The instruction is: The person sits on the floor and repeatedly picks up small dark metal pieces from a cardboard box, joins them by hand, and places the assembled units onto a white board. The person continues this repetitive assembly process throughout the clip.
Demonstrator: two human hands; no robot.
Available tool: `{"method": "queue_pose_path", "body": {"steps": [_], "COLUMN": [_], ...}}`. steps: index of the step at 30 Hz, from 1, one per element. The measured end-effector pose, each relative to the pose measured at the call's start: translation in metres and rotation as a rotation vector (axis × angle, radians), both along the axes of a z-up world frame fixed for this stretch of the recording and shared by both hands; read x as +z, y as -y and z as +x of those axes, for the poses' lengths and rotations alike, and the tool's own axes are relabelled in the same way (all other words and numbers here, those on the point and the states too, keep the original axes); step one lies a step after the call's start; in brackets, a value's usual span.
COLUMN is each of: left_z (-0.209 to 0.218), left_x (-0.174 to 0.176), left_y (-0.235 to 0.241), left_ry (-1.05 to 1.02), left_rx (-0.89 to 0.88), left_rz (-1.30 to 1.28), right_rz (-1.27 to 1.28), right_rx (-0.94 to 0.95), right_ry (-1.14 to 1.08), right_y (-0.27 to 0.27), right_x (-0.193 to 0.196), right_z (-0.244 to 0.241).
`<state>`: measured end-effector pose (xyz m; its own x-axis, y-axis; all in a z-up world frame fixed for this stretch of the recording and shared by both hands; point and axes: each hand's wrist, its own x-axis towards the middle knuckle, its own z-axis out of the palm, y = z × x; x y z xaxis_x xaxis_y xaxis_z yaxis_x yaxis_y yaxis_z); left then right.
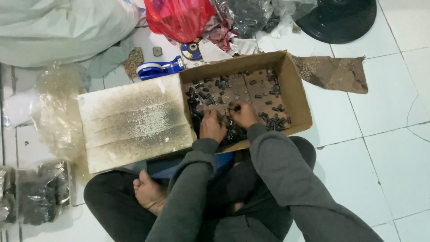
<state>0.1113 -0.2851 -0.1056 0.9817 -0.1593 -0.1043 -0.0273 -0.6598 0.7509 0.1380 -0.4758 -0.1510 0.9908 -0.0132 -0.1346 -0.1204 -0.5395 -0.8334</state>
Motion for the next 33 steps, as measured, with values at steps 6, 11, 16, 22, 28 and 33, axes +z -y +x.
{"method": "queue_pose_path", "body": {"steps": [6,11,16,22,28,33], "left_z": [0.004,-0.023,-0.049,-0.046,-0.04,-0.037], "left_x": [0.069,0.059,0.042,0.013,0.002,-0.012], "left_y": [-0.061,-0.14,-0.191,-0.198,-0.195,-0.19], "left_ry": [0.1,-0.059,-0.203,-0.118,-0.094,-0.073], "left_rx": [0.169,0.407,0.56,0.541,0.528,0.587], "left_rz": [-0.675,-1.048,-1.281,-1.365,-1.355,-1.37], "right_rz": [-0.096,-0.219,-0.163,0.336,0.564,0.493], "right_rx": [0.031,0.119,0.062,-0.102,-0.052,-0.12], "right_ry": [-0.014,0.029,0.262,0.277,0.266,0.306], "right_y": [-0.017,-0.015,-0.015,-0.156,-0.243,-0.256], "right_x": [0.062,0.029,0.001,0.108,0.074,0.075], "right_z": [-0.005,0.003,0.007,-0.041,-0.036,-0.04]}}
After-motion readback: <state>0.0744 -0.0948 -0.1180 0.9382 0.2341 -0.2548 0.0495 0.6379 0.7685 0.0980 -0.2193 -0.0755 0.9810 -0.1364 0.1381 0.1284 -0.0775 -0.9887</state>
